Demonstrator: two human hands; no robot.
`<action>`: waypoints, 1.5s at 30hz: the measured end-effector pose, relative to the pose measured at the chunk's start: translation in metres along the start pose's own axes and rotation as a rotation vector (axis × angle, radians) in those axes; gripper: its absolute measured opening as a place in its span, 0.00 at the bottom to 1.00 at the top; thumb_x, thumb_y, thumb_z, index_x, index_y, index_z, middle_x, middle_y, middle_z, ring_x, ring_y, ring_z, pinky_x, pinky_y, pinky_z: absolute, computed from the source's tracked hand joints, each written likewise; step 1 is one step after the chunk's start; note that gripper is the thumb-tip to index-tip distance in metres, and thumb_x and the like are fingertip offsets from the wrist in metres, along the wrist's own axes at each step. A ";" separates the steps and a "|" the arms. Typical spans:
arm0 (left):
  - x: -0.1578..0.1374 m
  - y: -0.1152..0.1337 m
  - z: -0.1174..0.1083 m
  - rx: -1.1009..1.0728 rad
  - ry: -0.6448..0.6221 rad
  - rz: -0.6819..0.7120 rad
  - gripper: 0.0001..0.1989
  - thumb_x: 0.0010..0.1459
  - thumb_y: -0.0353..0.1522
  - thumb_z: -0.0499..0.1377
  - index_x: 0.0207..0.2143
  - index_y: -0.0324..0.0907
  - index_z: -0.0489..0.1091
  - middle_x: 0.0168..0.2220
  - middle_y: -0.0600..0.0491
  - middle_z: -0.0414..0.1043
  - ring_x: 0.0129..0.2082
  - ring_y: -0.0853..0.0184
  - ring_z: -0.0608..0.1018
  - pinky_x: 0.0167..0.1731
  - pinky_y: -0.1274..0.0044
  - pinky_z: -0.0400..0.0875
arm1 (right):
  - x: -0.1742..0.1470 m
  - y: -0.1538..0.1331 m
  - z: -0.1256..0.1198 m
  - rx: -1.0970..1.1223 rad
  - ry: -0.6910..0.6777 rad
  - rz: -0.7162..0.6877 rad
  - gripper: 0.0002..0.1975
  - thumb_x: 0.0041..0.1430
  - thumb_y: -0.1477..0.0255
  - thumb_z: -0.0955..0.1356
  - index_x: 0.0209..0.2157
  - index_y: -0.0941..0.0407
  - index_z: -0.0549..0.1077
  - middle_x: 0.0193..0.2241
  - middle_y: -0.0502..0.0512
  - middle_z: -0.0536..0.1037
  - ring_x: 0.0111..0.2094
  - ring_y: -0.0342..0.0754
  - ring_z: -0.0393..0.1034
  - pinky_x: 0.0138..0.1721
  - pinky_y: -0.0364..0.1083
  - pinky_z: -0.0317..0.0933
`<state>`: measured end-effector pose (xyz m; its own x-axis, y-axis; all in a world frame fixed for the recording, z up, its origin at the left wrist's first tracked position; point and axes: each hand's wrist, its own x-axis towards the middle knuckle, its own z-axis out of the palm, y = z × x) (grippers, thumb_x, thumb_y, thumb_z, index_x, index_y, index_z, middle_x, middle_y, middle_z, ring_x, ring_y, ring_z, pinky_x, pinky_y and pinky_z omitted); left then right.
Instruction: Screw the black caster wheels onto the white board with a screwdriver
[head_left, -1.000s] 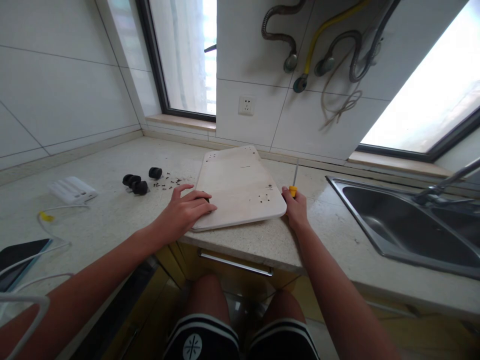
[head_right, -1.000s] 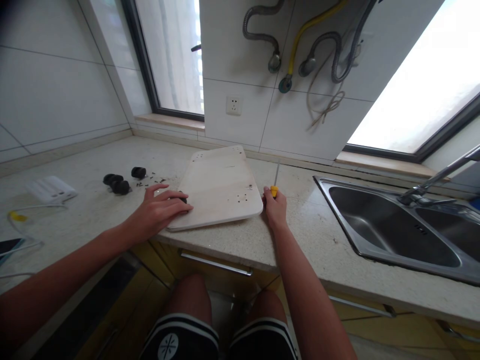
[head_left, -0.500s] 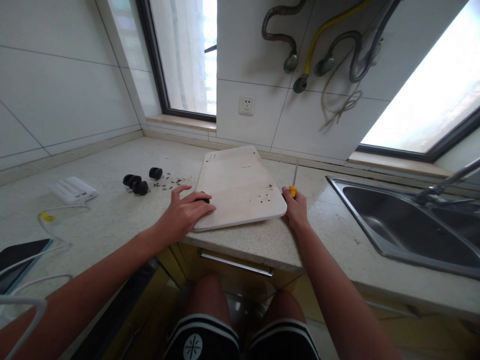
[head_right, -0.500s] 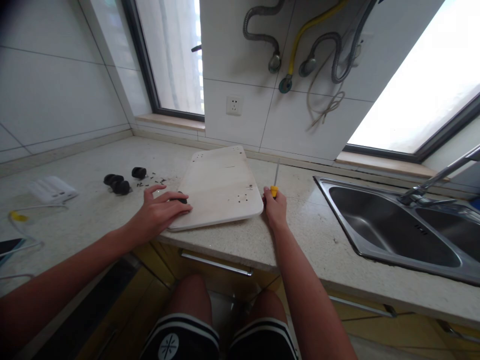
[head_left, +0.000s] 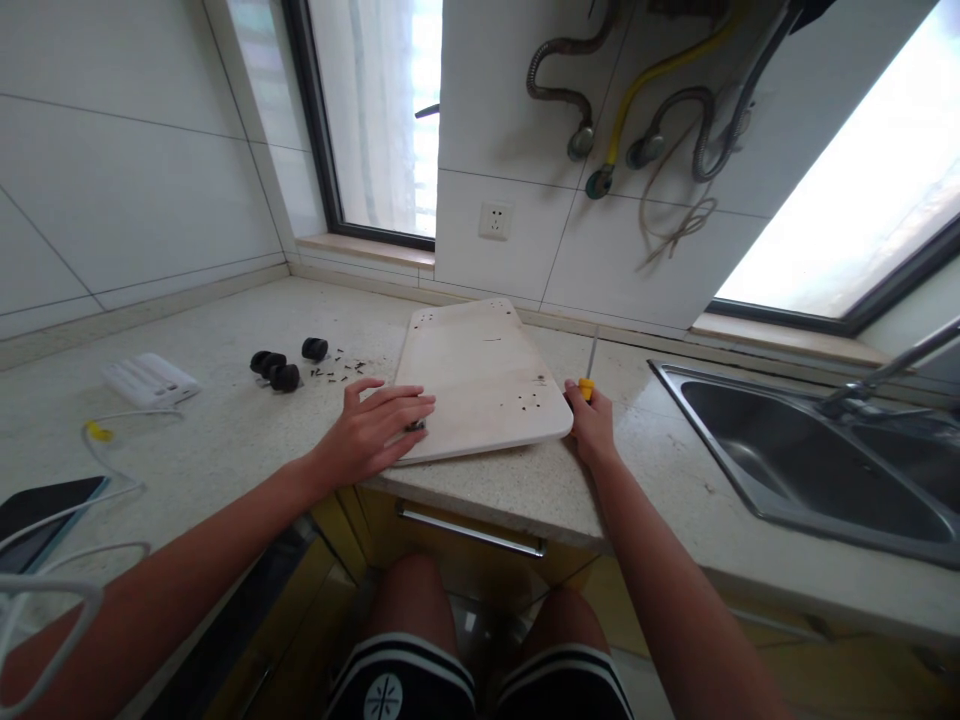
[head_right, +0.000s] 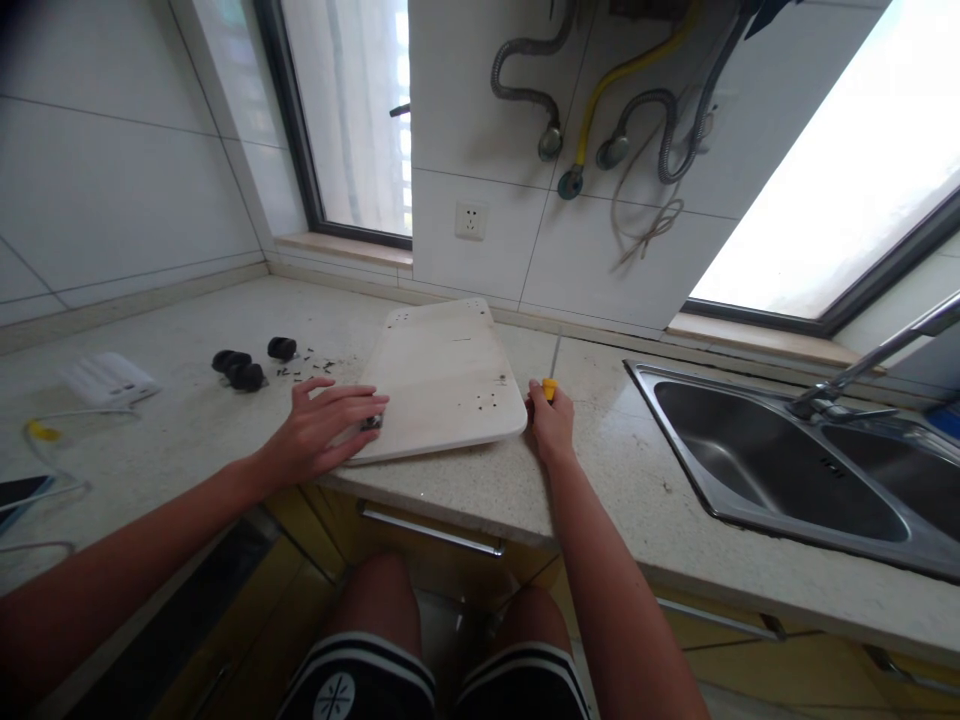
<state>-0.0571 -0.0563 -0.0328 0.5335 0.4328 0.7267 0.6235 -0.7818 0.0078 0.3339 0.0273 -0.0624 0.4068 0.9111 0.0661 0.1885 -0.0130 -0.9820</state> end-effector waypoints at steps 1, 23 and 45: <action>-0.003 0.000 0.003 -0.008 0.056 -0.053 0.20 0.72 0.30 0.62 0.64 0.51 0.69 0.62 0.47 0.82 0.64 0.54 0.81 0.69 0.56 0.57 | 0.000 0.000 0.000 0.013 0.002 -0.007 0.21 0.72 0.58 0.72 0.57 0.57 0.76 0.53 0.59 0.80 0.49 0.51 0.79 0.51 0.55 0.78; -0.019 -0.014 0.020 -0.389 0.131 -0.395 0.23 0.68 0.32 0.62 0.64 0.43 0.68 0.54 0.44 0.78 0.50 0.58 0.82 0.55 0.66 0.79 | -0.102 -0.232 0.018 -0.635 -0.367 -0.904 0.22 0.51 0.49 0.82 0.33 0.52 0.80 0.27 0.48 0.79 0.28 0.44 0.66 0.32 0.48 0.58; -0.020 -0.022 0.024 -0.487 0.170 -0.441 0.23 0.64 0.34 0.68 0.61 0.43 0.73 0.53 0.46 0.80 0.50 0.58 0.84 0.53 0.67 0.80 | -0.119 -0.278 0.104 -1.112 -0.833 -1.120 0.15 0.54 0.62 0.82 0.31 0.54 0.77 0.26 0.45 0.77 0.28 0.41 0.64 0.35 0.48 0.52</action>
<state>-0.0683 -0.0373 -0.0640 0.1663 0.7121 0.6821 0.4122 -0.6786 0.6079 0.1399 -0.0341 0.1842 -0.7752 0.6223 0.1084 0.6298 0.7746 0.0577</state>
